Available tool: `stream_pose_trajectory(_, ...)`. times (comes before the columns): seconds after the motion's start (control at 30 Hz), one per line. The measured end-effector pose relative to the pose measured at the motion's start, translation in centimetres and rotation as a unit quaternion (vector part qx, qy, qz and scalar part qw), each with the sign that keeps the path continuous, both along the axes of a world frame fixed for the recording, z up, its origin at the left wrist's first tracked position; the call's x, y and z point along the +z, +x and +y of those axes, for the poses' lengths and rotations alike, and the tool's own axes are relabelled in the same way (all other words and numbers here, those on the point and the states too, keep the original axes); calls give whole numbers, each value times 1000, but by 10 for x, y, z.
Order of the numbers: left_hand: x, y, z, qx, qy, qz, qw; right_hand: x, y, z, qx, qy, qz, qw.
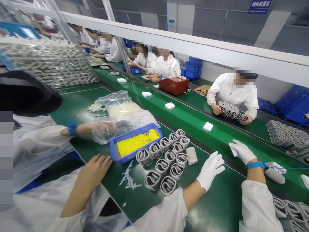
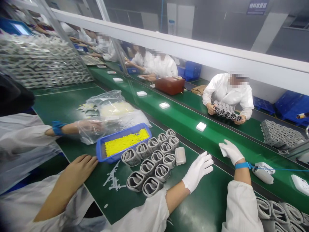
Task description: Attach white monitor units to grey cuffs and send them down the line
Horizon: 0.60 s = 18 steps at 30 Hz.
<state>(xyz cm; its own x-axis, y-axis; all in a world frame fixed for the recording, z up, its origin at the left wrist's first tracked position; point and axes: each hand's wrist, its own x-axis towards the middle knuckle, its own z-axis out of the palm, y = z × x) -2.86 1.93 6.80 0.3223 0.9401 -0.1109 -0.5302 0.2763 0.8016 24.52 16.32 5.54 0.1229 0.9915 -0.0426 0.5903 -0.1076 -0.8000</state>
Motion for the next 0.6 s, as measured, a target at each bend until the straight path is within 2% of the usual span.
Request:
stream_pose_trajectory(0.03,12,-35,-6,-68,24,20,997,-1,-9,-5,36,-12,21,999)
stream_pose_trajectory(0.1,34,-121,-23,-75,43,23,996,-1,-29,-14,119,-33,62,990)
stream_pose_trajectory(0.17,41,-210,-41,-69,61,21,996,0,-46,-19,162,-33,86,982)
stream_pose_trajectory(0.23,27,-285,-55,-45,83,25,995,1,-61,-18,162,-22,84,983)
stream_pose_trajectory(0.27,13,-314,-59,38,147,7,988,1,-67,-15,159,-17,79,984)
stream_pose_trajectory(0.3,-3,-337,-62,120,171,15,978,1,-73,-11,155,-13,73,985)
stream_pose_trajectory(0.37,-37,-364,-64,223,172,59,958,0,-83,0,141,-2,52,989)
stream_pose_trajectory(0.43,-63,-373,-65,258,148,107,949,-2,-90,15,114,18,14,993)
stream_pose_trajectory(0.5,-78,-374,-65,272,140,140,942,-5,-95,33,80,40,-36,995)
stream_pose_trajectory(0.6,-85,-378,-67,326,147,193,914,-9,-96,62,62,47,-106,991)
